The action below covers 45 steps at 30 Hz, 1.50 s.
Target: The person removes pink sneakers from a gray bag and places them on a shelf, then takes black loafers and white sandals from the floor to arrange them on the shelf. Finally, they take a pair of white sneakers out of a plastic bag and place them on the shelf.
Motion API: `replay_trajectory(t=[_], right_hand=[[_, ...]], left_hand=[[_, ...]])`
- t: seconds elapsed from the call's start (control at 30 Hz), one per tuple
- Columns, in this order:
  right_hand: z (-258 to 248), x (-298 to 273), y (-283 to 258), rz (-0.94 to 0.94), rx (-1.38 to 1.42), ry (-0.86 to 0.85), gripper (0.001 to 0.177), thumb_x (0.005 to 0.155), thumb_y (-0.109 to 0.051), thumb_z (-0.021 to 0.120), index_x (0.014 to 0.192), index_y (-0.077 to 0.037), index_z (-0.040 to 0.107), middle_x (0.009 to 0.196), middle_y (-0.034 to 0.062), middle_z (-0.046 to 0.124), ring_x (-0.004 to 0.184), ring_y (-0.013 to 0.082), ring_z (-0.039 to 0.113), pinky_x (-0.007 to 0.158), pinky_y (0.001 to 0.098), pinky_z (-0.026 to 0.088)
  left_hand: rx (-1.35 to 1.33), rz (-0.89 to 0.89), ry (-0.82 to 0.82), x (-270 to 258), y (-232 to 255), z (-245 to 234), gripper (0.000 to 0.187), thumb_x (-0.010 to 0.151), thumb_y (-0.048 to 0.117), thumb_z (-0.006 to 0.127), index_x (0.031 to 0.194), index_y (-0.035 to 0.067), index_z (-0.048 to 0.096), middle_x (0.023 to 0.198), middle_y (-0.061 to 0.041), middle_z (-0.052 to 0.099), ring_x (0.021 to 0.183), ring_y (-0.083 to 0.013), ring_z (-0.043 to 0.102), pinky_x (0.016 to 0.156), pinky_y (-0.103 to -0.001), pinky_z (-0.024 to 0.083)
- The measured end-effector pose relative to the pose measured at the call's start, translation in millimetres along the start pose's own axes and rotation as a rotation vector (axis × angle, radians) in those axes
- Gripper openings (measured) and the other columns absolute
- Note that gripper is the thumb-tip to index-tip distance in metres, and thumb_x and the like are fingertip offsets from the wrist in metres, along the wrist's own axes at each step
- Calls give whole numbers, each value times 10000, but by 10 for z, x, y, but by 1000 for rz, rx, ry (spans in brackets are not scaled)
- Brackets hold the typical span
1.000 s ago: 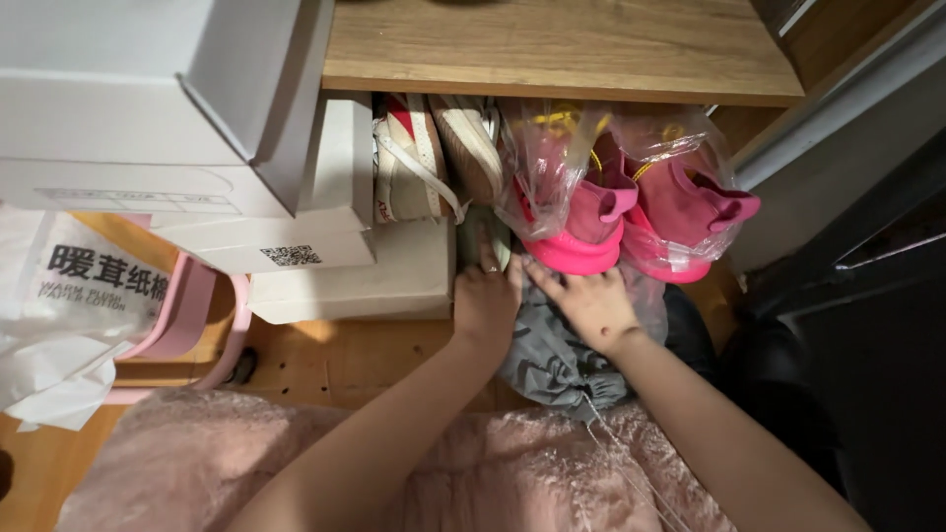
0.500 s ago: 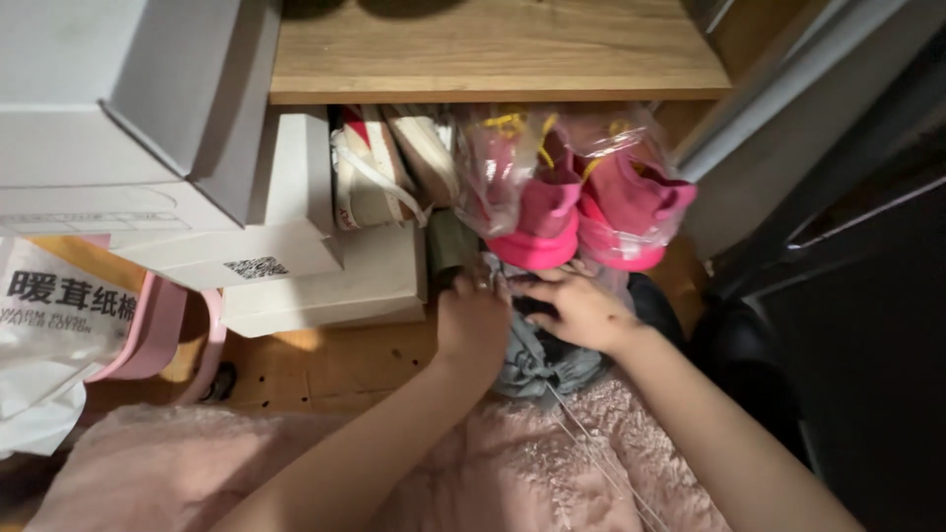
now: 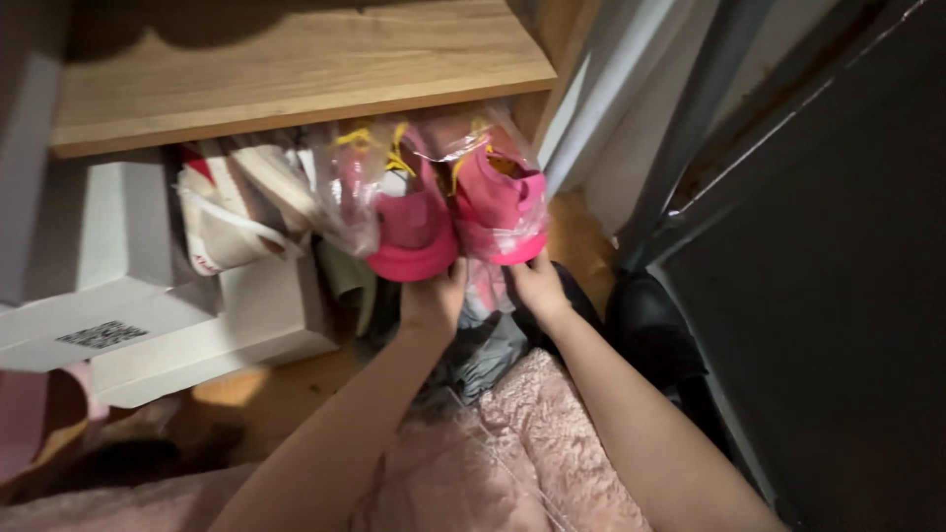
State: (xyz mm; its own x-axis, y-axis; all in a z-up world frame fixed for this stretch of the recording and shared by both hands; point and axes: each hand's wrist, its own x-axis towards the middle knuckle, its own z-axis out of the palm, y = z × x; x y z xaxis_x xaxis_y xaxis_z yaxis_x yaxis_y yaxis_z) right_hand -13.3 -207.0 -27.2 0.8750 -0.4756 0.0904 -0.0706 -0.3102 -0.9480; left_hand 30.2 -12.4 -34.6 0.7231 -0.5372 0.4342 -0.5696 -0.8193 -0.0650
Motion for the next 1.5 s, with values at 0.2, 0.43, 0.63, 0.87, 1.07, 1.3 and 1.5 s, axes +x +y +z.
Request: replay_trajectory(t=[0.2,0.43,0.63,0.87,1.07,1.3,1.5], right_hand=[[174,-65,-697,-263,45,-216,510,950,-276,694,1394,-48,589,1405,133,654,1319,248,607,1120,370,464],[379,586,-393,-784,-268,-140,574,960,-285,709,1467,-79,535,1468,114,576,1368,258,544,1190,397,408],[270,193,-979,-801,-519,5,526,980,-313,677,1469,-155,561,1471,88,597,1400,275,542,1212,410,409],[-63,-116,-1464,-1,-988,-253,540,911,-522,610,1350,-207,636,1340,129,651,1244,329,618,1027,433,504],[147,1,-276,447,-356,-440,438,962,-339,538,1295,-70,630,1177,147,707,1036,286,663,897,404,545],[356,89,130,248,60,-226,367,927,-160,609,1277,-53,623,1246,91,664,1108,193,592,954,347,475],[-316,185,-555,188,-749,-659,395,932,-291,647,1247,-54,672,1035,181,793,851,241,745,788,413,595]], left_hand=[[199,-38,50,106,-257,-154,536,887,214,550,1404,73,542,1469,-214,541,1365,-407,494,1102,-603,372],[276,58,-58,-100,-225,-471,625,840,226,544,1444,77,488,1500,-193,486,1376,-400,470,1085,-609,375],[48,194,-8,-112,-45,-345,563,833,179,557,1383,62,545,1432,-198,589,1173,-333,651,1006,-471,491],[-48,98,-144,-114,85,24,500,962,175,518,1450,69,547,1283,-188,645,1058,-325,679,924,-464,532],[-220,80,-201,-141,-135,-1012,555,832,189,581,1381,112,549,1244,-193,643,1057,-349,672,874,-464,529],[-271,355,-408,-675,-743,-1457,833,541,217,776,1342,87,591,1415,-204,566,1210,-379,567,957,-487,488],[-244,324,-39,-860,-616,-1113,284,782,225,801,1030,151,683,1225,-72,631,1217,-289,597,991,-460,504]])
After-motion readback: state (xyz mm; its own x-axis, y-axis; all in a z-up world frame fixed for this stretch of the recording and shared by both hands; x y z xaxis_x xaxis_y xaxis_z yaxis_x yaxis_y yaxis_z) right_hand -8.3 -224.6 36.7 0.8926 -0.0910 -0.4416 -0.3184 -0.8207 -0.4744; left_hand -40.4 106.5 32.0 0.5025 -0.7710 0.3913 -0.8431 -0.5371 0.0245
